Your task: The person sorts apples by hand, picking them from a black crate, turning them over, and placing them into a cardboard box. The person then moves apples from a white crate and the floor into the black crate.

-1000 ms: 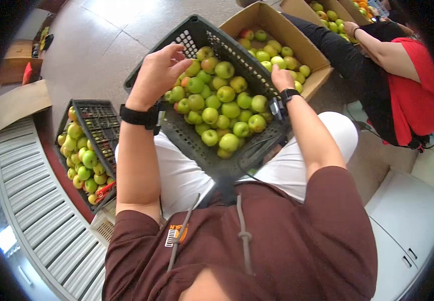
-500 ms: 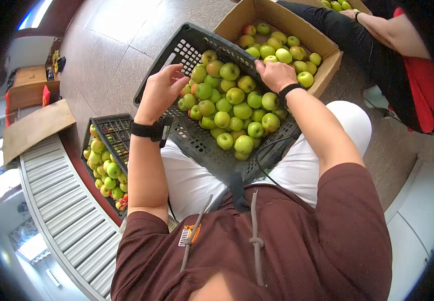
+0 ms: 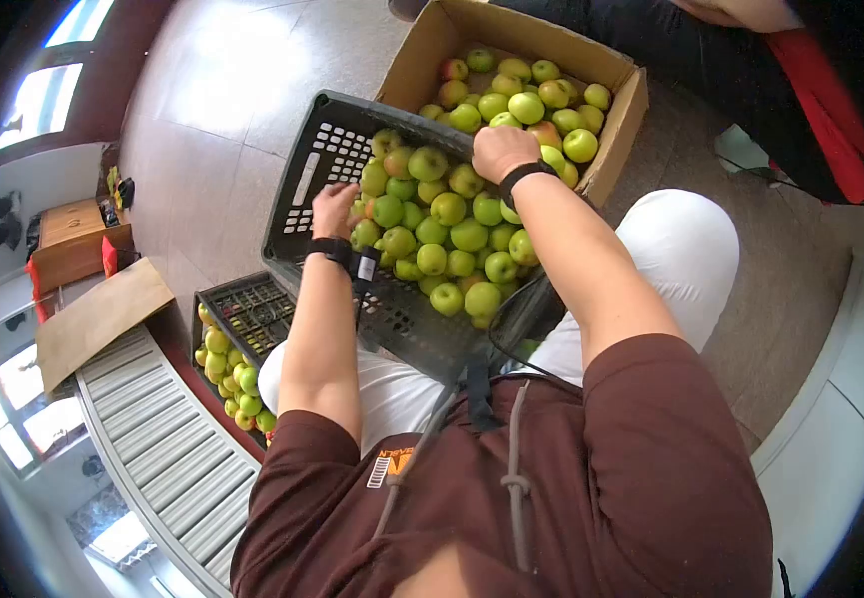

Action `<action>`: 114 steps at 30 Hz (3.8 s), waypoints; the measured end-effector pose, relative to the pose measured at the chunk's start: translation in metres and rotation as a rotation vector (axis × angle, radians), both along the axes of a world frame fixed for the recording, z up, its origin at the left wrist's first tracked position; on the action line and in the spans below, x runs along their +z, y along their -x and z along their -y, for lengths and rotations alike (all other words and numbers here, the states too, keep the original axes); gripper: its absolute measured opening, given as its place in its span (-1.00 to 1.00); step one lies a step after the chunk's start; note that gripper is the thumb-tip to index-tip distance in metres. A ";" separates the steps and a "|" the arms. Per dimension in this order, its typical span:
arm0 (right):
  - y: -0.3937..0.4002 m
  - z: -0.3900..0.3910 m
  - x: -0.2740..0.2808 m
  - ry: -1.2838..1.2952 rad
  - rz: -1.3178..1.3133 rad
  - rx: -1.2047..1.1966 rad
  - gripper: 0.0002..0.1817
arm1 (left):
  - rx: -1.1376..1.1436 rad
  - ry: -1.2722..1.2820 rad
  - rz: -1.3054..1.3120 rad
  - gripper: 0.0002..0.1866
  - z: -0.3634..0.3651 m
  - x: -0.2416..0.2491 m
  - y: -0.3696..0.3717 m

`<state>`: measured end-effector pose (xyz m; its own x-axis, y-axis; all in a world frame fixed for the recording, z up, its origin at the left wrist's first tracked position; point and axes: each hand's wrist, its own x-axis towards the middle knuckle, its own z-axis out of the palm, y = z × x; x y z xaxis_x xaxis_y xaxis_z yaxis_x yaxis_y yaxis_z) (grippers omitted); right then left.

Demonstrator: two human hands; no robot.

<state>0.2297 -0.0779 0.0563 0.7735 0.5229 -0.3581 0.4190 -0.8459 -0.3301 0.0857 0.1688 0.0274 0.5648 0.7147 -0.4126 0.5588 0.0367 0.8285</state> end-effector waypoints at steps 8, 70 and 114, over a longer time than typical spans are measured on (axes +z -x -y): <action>0.000 -0.001 0.008 -0.009 -0.002 0.028 -0.79 | 0.152 0.089 -0.022 -0.42 0.017 -0.097 0.036; 0.000 -0.005 0.015 0.015 0.002 0.003 -0.76 | -0.485 0.055 -0.502 -0.33 0.097 -0.116 0.067; -0.002 -0.004 0.008 -0.008 0.001 0.031 -0.77 | -1.180 -0.214 -0.924 -0.15 0.200 -0.084 0.063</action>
<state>0.2321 -0.0740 0.0645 0.7575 0.5492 -0.3531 0.4451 -0.8300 -0.3361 0.0223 -0.0315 -0.0561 0.4482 0.1416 -0.8826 0.4924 -0.8632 0.1116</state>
